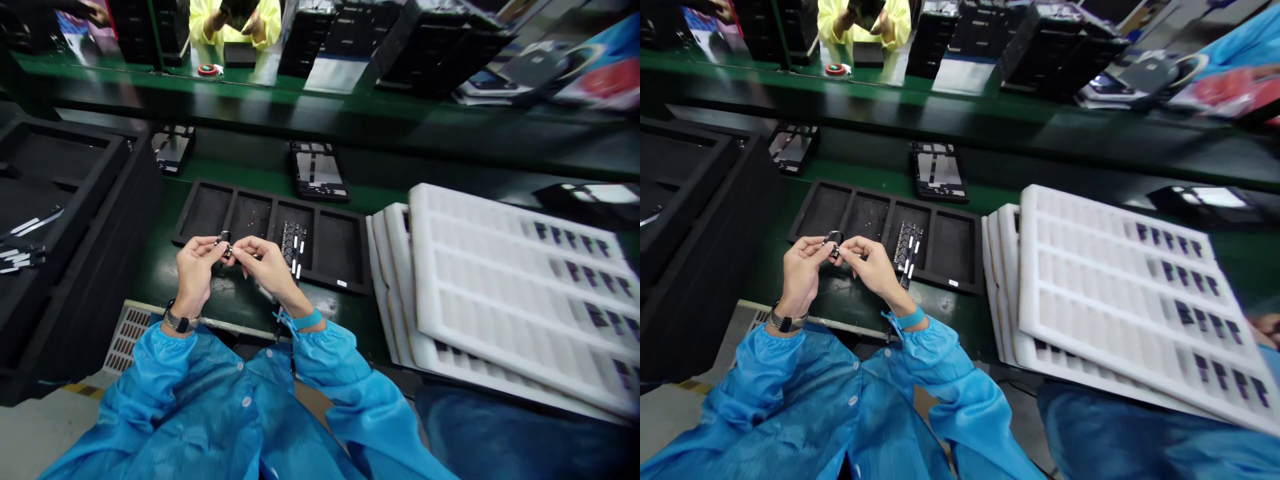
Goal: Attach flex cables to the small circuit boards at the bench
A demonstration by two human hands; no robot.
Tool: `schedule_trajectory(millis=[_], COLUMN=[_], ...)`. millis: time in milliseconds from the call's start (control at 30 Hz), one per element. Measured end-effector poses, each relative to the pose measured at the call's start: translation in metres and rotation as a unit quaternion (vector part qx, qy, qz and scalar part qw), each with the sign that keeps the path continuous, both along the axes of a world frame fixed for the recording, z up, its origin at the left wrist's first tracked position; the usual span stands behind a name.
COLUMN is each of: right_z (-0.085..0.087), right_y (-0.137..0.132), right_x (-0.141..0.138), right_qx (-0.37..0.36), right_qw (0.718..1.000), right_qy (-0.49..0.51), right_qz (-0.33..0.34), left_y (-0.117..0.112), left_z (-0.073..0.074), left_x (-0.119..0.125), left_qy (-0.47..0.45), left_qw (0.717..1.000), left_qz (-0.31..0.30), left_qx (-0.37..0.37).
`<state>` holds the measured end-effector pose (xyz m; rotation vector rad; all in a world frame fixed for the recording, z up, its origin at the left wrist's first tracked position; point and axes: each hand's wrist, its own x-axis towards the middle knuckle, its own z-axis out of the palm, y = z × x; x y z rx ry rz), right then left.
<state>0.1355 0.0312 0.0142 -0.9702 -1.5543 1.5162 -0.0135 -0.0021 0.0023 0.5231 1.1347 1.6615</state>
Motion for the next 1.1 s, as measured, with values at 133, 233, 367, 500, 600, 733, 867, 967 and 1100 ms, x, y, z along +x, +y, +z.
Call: schedule_trajectory(millis=[133, 233, 367, 500, 600, 733, 867, 967, 1100], right_z=[-0.001, -0.003, 0.002, 0.020, 0.026, 0.015, 0.002, 0.003, 0.008], right_y=[0.001, 0.000, 0.007, 0.024, 0.037, 0.045, 0.047, 0.047, 0.049], right_x=[0.002, 0.001, 0.003, 0.029, 0.065, 0.109, 0.129, 0.135, 0.142], right_qx=[-0.036, -0.048, -0.051, -0.044, -0.048, -0.061, -0.065, -0.065, -0.064], right_qw=[0.999, 0.998, 0.998, 0.993, 0.989, 0.991, 0.992, 0.991, 0.990], right_qy=[0.030, 0.030, 0.020, 0.036, 0.057, 0.036, 0.030, 0.041, 0.043], right_qz=[0.003, -0.006, -0.033, -0.100, -0.126, -0.117, -0.106, -0.106, -0.121], left_y=[0.001, -0.001, 0.009, 0.089, 0.191, 0.299, 0.331, 0.328, 0.322], left_z=[0.001, 0.000, 0.008, 0.042, 0.076, 0.098, 0.070, 0.039, 0.027], left_x=[0.004, 0.007, 0.007, -0.011, -0.047, -0.104, -0.131, -0.134, -0.133], left_qy=[-0.005, 0.002, 0.063, 0.242, 0.398, 0.590, 0.599, 0.584, 0.547], left_qw=[1.000, 1.000, 0.998, 0.961, 0.899, 0.805, 0.800, 0.807, 0.831], left_qz=[0.000, 0.006, -0.010, 0.036, 0.078, 0.031, -0.008, -0.016, -0.009], left_qx=[-0.002, 0.000, 0.020, 0.126, 0.167, 0.049, -0.026, -0.087, -0.101])
